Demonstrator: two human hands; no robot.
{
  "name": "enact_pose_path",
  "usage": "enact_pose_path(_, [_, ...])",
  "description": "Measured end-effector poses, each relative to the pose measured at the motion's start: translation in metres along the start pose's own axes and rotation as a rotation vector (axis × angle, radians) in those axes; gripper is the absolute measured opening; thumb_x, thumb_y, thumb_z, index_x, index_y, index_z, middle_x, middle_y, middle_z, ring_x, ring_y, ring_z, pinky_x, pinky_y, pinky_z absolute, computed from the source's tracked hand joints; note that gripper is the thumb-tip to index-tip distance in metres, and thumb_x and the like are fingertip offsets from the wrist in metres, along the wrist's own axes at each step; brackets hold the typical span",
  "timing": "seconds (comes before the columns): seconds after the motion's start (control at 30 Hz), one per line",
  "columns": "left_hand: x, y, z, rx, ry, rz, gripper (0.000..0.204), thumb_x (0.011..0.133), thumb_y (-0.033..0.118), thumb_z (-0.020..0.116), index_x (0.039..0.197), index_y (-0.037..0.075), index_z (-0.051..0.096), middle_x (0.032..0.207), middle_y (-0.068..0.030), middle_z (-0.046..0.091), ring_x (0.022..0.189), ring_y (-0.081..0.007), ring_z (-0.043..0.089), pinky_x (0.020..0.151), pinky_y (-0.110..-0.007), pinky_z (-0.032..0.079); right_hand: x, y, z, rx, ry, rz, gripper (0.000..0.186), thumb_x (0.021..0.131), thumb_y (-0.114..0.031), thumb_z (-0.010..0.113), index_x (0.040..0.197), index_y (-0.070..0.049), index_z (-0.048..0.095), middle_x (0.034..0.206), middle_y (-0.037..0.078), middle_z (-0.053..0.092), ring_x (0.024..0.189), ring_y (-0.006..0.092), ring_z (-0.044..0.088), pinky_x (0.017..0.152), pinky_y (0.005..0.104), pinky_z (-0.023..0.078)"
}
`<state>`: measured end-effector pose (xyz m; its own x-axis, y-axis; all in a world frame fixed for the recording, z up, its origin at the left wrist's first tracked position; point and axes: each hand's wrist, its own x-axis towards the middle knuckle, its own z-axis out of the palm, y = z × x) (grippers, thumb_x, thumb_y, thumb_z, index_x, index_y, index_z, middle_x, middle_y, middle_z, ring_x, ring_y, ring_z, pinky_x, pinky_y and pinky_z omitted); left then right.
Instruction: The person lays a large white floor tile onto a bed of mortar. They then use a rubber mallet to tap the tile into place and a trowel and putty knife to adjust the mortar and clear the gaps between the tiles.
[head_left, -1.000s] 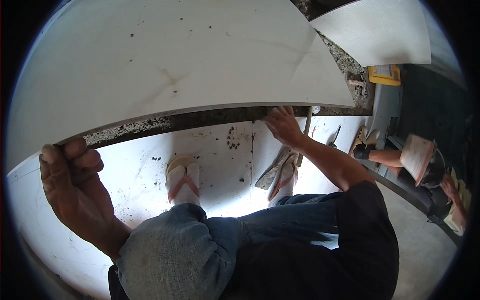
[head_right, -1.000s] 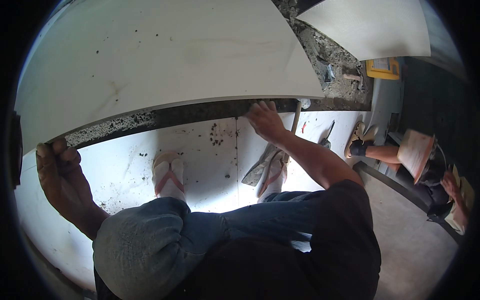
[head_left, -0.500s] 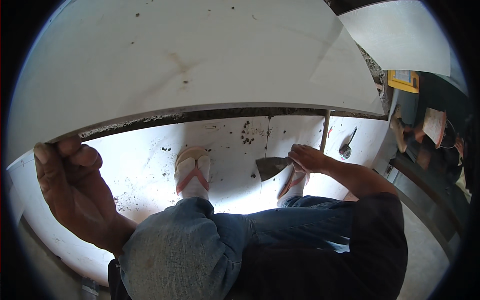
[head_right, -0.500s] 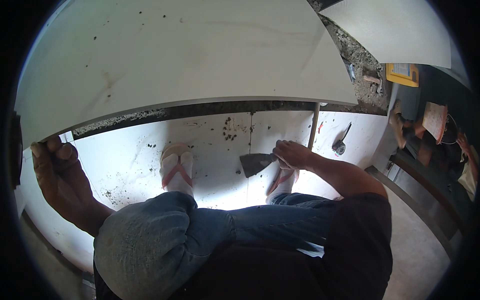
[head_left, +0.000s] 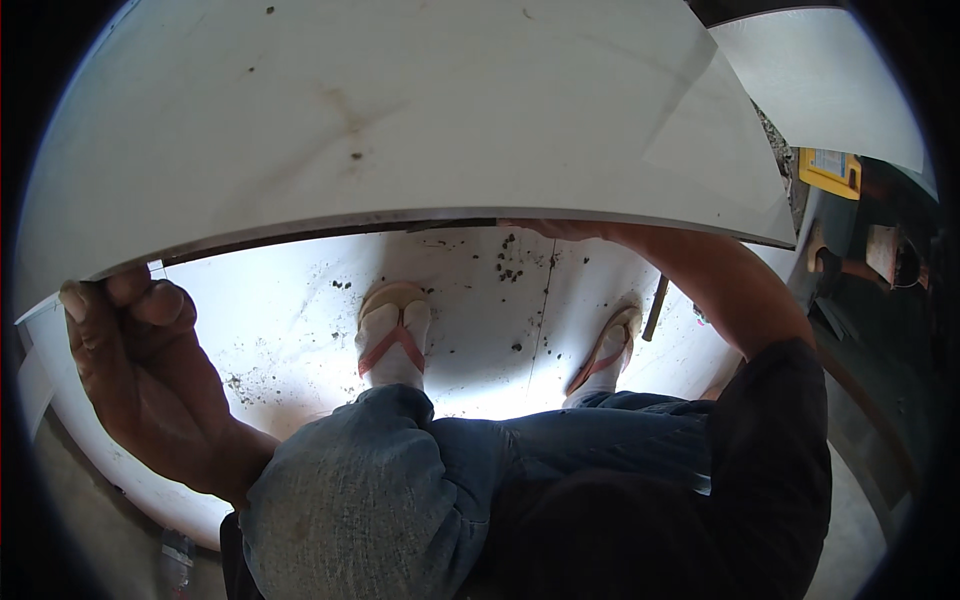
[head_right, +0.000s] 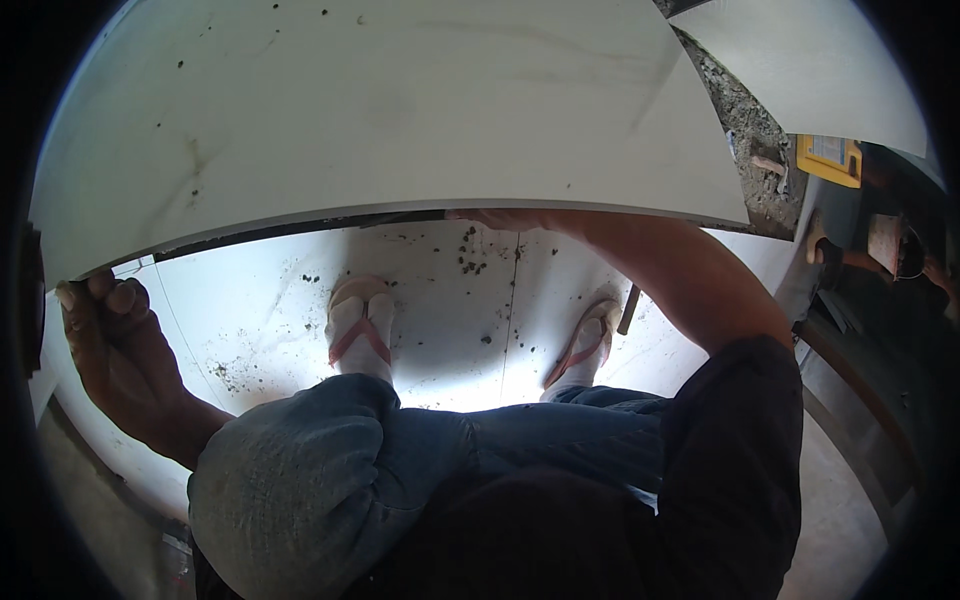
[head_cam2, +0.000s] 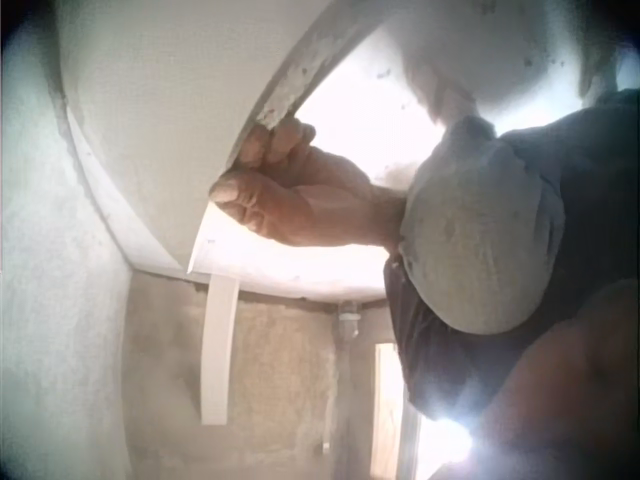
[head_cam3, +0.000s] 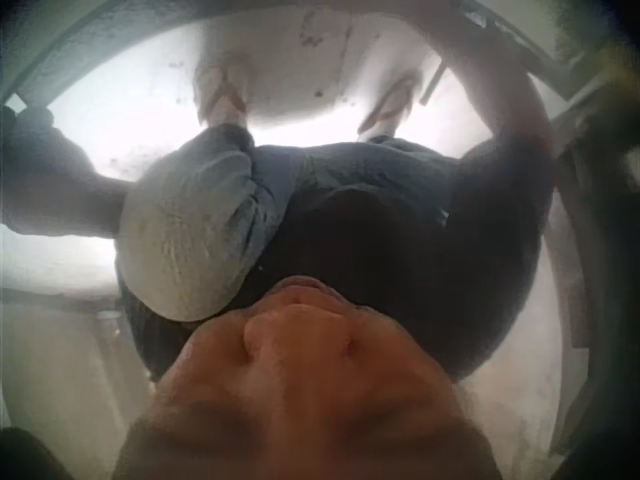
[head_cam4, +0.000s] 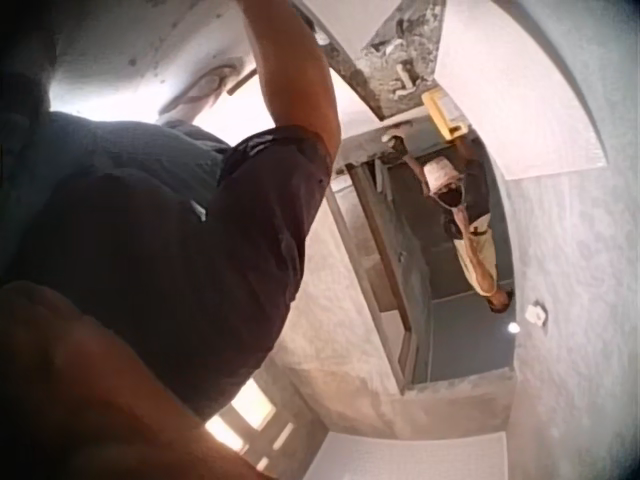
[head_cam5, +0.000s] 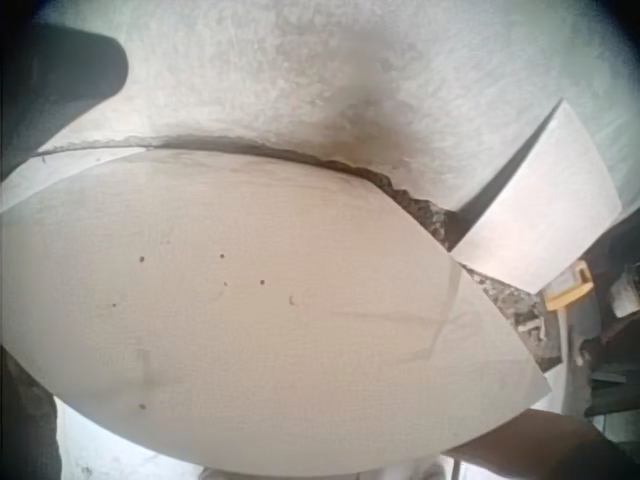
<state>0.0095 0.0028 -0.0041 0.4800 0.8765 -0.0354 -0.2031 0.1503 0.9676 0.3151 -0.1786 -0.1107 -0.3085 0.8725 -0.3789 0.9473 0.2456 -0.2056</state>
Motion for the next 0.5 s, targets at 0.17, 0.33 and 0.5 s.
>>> enact_pose_path(0.17, [-0.004,0.009,-0.004,0.017,0.001,0.008,0.015,0.097,0.022,0.050,0.101,0.008,0.054,0.092,-0.0042,0.061,0.076,-0.0084,0.060,0.068,-0.019,0.047,-0.017,0.022,-0.007,-0.009,-0.021,-0.068,0.035,0.092,-0.038,0.056,0.115,-0.012,0.060,0.099,0.011,0.066,0.092,0.0246,0.064,0.080,0.0389,0.052])
enact_pose_path(0.33, [-0.001,0.008,0.000,0.012,0.002,0.006,0.014,0.097,0.021,0.051,0.100,0.008,0.055,0.093,-0.0045,0.062,0.076,-0.0083,0.061,0.070,-0.020,0.046,-0.058,0.045,-0.004,-0.029,-0.071,0.002,0.036,0.091,-0.039,0.057,0.115,-0.012,0.060,0.098,0.011,0.066,0.092,0.0251,0.064,0.079,0.0392,0.051])
enact_pose_path(0.5, [-0.001,0.010,-0.002,0.021,-0.002,-0.009,0.014,0.097,0.022,0.051,0.099,0.008,0.055,0.093,-0.0044,0.063,0.077,-0.0085,0.061,0.072,-0.020,0.046,-0.096,0.072,0.003,-0.070,-0.134,0.071,0.037,0.091,-0.039,0.058,0.115,-0.012,0.060,0.097,0.011,0.066,0.092,0.0256,0.064,0.079,0.0395,0.051])
